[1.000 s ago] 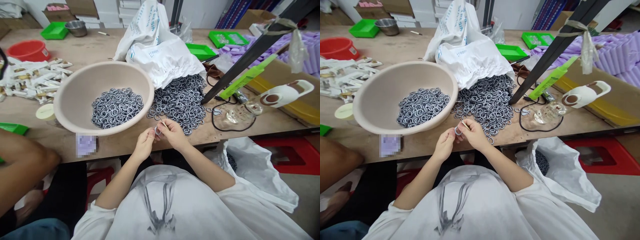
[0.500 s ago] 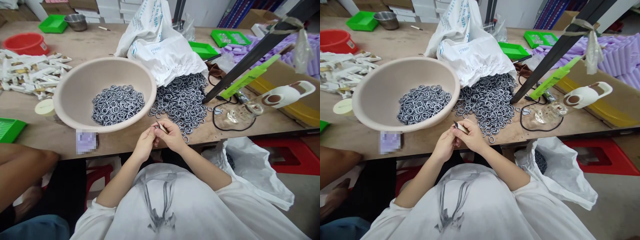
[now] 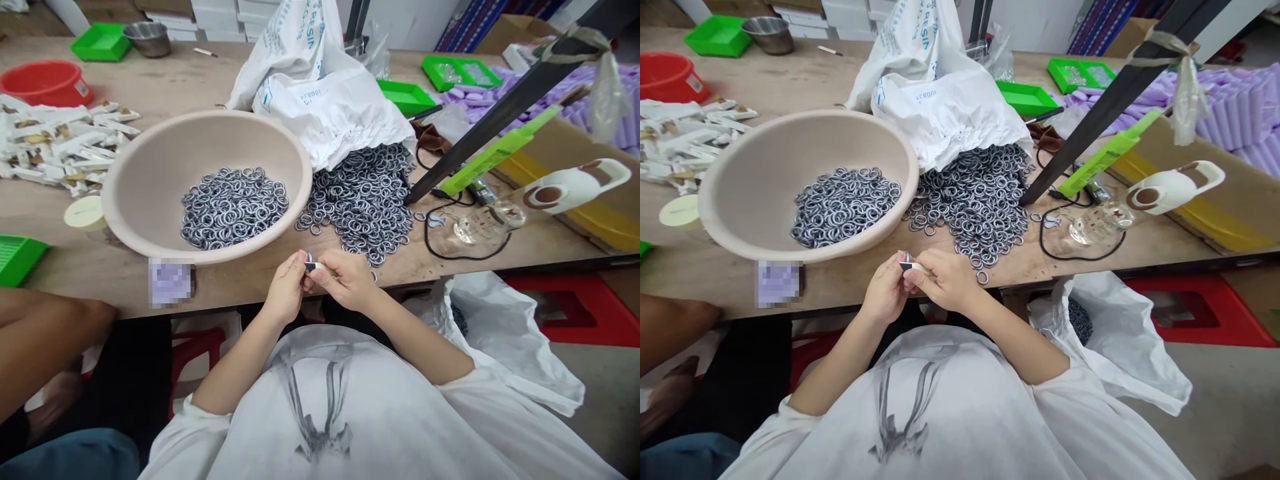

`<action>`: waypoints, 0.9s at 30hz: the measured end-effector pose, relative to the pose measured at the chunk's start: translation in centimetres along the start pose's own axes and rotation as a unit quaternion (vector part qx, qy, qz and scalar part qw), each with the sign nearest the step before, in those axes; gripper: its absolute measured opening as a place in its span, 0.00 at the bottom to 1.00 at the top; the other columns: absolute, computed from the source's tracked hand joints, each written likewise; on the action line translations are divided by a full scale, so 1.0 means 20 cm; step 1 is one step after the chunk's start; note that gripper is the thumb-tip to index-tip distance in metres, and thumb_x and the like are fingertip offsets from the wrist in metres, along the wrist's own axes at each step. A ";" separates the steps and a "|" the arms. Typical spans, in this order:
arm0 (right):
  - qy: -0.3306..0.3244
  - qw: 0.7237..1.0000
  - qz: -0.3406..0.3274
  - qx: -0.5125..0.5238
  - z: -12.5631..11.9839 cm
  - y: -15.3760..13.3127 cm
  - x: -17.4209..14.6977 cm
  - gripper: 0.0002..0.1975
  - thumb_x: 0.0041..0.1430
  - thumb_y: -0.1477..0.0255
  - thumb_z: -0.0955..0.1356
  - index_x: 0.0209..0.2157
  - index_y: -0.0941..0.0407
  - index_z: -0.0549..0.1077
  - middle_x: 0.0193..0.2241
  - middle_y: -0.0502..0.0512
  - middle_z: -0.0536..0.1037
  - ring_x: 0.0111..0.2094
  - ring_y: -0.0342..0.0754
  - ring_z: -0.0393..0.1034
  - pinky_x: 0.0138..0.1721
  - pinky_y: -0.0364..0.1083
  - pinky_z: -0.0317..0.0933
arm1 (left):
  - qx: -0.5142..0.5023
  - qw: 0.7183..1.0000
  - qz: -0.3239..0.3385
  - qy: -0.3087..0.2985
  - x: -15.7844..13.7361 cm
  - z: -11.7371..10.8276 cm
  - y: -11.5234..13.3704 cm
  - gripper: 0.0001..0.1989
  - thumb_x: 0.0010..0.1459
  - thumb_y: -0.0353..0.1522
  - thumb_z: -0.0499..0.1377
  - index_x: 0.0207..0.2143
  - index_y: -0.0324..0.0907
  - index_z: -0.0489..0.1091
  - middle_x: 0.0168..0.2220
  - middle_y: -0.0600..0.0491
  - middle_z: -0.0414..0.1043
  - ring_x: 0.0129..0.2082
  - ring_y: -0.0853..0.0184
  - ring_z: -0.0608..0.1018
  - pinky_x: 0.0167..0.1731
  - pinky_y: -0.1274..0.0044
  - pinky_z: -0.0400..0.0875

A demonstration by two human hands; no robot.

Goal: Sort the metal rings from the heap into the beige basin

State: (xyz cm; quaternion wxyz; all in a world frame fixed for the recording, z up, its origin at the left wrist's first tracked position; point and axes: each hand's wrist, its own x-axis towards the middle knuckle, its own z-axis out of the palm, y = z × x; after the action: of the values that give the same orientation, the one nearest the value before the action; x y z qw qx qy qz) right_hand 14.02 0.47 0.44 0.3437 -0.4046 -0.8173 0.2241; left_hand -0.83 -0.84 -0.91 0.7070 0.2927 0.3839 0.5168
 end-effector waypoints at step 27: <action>-0.145 0.905 0.207 -0.343 0.05 0.24 0.26 0.15 0.69 0.66 0.60 0.49 0.54 0.74 0.48 0.61 0.75 0.42 0.54 0.74 0.37 0.47 0.61 | 0.053 0.996 -0.036 -0.058 -0.02 -0.12 0.00 0.17 0.53 0.44 0.68 0.32 0.37 0.76 0.27 0.51 0.74 0.26 0.73 0.73 0.28 0.81 0.68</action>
State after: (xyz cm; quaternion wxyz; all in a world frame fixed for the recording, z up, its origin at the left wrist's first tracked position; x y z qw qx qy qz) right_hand 13.49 7.44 -1.33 0.0075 -0.6209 -0.7822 0.0519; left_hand -3.01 -1.07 -2.06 0.7294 0.3457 0.3795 0.4522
